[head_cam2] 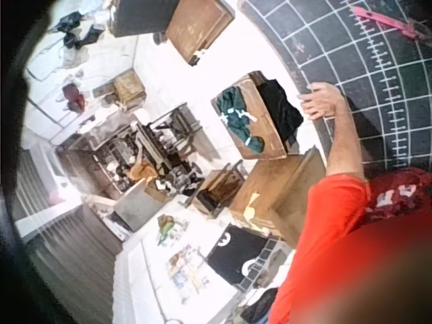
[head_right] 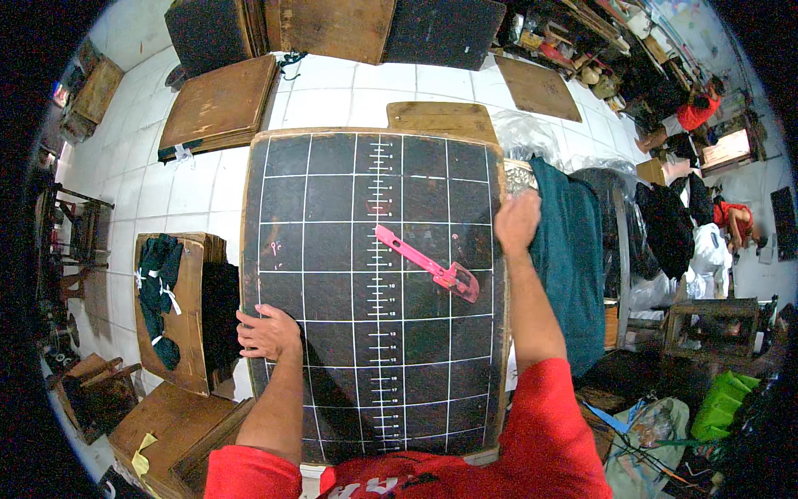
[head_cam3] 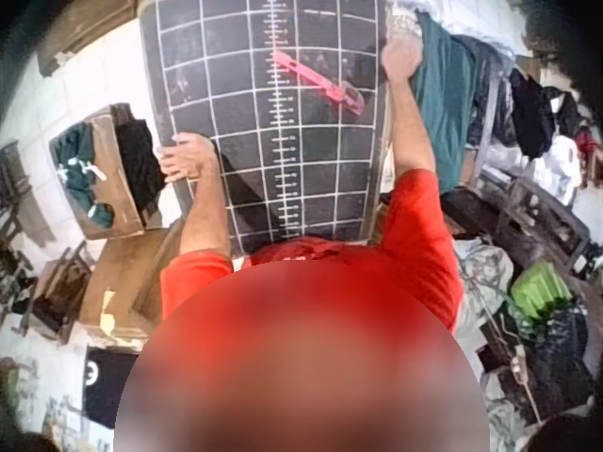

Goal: The person marks a grid on a large board with a pink marker, then repeatedly places a dark green fabric piece on the board, aligns it, and smooths it out. The person repeats this placement and smoothing cycle multiple times.

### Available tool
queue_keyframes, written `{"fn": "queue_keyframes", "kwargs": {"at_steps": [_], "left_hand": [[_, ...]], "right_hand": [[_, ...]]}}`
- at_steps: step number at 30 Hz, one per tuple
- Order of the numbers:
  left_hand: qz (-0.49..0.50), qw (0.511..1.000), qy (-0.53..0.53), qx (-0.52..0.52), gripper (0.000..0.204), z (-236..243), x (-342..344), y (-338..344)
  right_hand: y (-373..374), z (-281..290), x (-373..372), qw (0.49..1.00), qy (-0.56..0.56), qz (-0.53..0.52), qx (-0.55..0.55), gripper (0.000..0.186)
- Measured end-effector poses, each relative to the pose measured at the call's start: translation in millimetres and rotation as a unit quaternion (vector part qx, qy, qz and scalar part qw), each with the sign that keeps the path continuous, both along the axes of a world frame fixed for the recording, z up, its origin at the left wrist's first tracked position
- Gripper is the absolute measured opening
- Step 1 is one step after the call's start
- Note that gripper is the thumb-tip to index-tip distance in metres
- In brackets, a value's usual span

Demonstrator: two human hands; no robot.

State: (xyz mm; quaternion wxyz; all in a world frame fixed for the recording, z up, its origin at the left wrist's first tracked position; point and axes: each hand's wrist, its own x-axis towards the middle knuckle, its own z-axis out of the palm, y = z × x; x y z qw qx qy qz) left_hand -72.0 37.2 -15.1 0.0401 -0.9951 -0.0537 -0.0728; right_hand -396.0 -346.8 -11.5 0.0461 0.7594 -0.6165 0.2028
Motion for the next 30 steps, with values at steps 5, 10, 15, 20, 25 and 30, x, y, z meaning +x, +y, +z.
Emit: {"fn": "queue_keyframes", "kwargs": {"at_steps": [5, 10, 15, 20, 25, 30], "left_hand": [[0.003, 0.999, 0.009, -0.031, 0.057, 1, 0, -2], [0.005, 1.0, 0.011, -0.027, 0.058, -2, 0, -1], [0.013, 0.999, 0.024, -0.027, 0.058, -3, 0, 1], [0.011, 0.999, 0.024, -0.02, 0.058, 0, 1, -1], [0.008, 1.0, 0.014, -0.026, 0.058, -4, 0, -1], [0.006, 1.0, 0.013, -0.028, 0.058, -5, 1, 0]], "right_hand": [[66, 23, 121, 0.931, -0.086, 0.355, 0.024, 0.048], [82, 25, 158, 0.873, -0.053, 0.467, 0.131, 0.054], [15, 14, 29, 0.994, -0.02, 0.107, 0.023, 0.05], [47, 31, -4, 0.994, -0.074, 0.082, -0.002, 0.054], [178, 41, 34, 0.911, 0.033, 0.394, 0.116, 0.054], [177, 31, -31, 0.982, 0.033, 0.184, 0.027, 0.042]]}}
